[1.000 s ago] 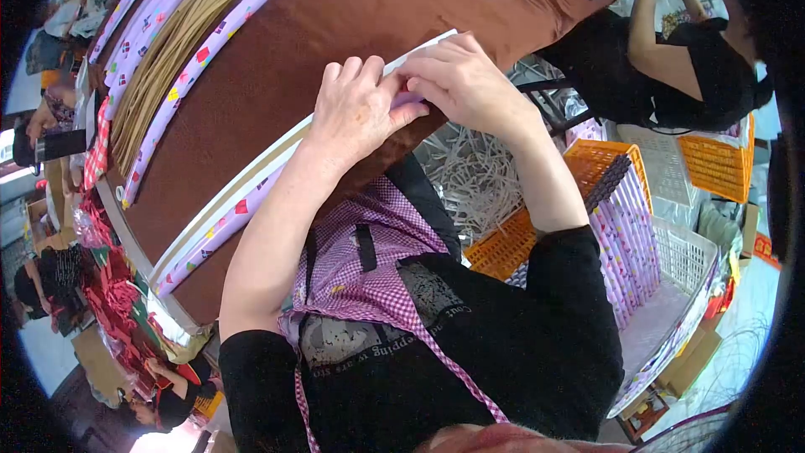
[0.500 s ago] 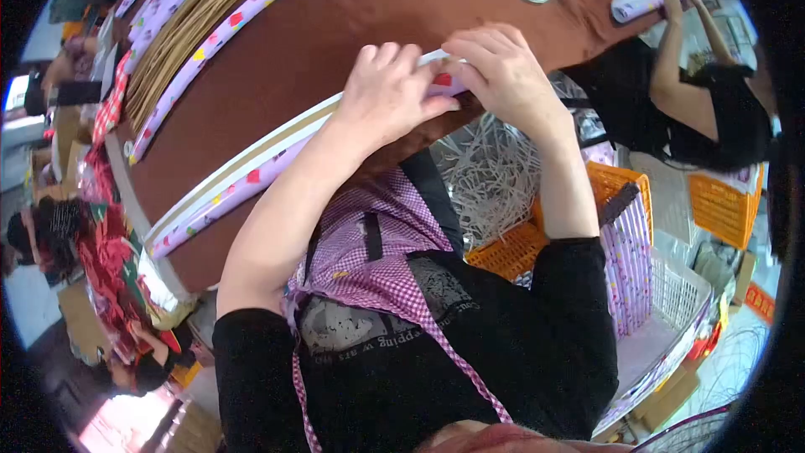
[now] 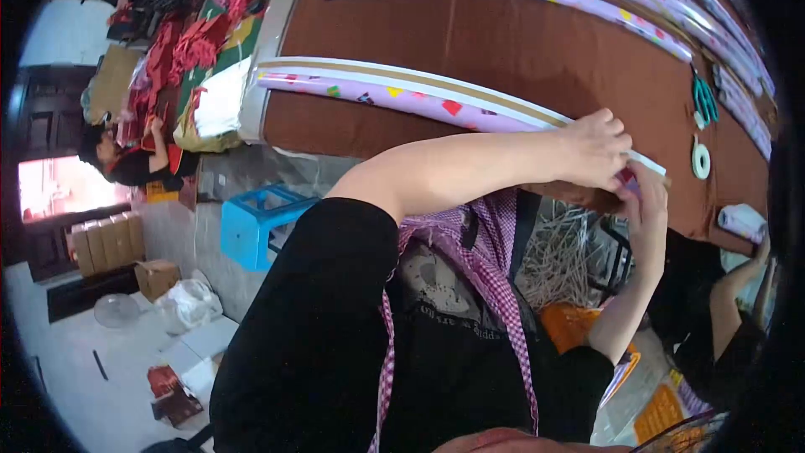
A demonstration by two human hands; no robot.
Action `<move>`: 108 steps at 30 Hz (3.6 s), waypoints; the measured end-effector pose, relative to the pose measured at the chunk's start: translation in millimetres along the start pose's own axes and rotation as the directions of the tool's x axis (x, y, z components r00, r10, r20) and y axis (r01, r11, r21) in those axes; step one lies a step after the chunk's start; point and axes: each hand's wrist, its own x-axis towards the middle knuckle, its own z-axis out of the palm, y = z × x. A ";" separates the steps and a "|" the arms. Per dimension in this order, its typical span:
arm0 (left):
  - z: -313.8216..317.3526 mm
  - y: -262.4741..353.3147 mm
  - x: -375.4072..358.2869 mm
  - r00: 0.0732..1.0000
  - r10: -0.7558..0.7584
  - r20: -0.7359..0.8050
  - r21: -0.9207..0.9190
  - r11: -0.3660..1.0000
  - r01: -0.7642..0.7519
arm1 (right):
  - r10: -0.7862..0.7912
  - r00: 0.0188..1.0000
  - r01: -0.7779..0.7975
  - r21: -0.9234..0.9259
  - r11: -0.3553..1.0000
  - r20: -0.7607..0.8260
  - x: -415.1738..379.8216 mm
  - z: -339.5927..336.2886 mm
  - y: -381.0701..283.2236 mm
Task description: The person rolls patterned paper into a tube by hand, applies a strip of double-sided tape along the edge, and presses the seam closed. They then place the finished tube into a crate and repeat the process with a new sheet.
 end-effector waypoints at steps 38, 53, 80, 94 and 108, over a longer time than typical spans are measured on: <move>-158.7 -57.8 -199.1 0.952 -0.306 0.028 0.054 0.951 0.304 | -0.098 0.991 0.054 -0.402 0.914 -0.091 2.4 15.5 -7.1; -159.1 -59.9 -198.6 0.924 -0.383 0.011 -0.037 0.923 0.383 | -0.291 0.950 0.292 0.008 0.956 0.118 141.4 115.0 -109.5; -158.1 -64.5 -198.6 0.942 -0.324 -0.091 -0.006 0.946 0.324 | -0.174 0.947 0.158 0.079 0.984 0.269 143.8 112.6 -120.5; -155.8 -59.5 -198.4 0.937 -0.335 -0.096 0.088 0.935 0.343 | -0.326 0.904 0.328 0.042 0.944 0.275 112.6 94.3 -128.6; -147.6 -46.3 -203.8 0.947 -0.210 -0.244 0.376 0.880 0.292 | -0.422 0.906 0.424 -0.081 0.902 0.040 84.0 117.2 -142.7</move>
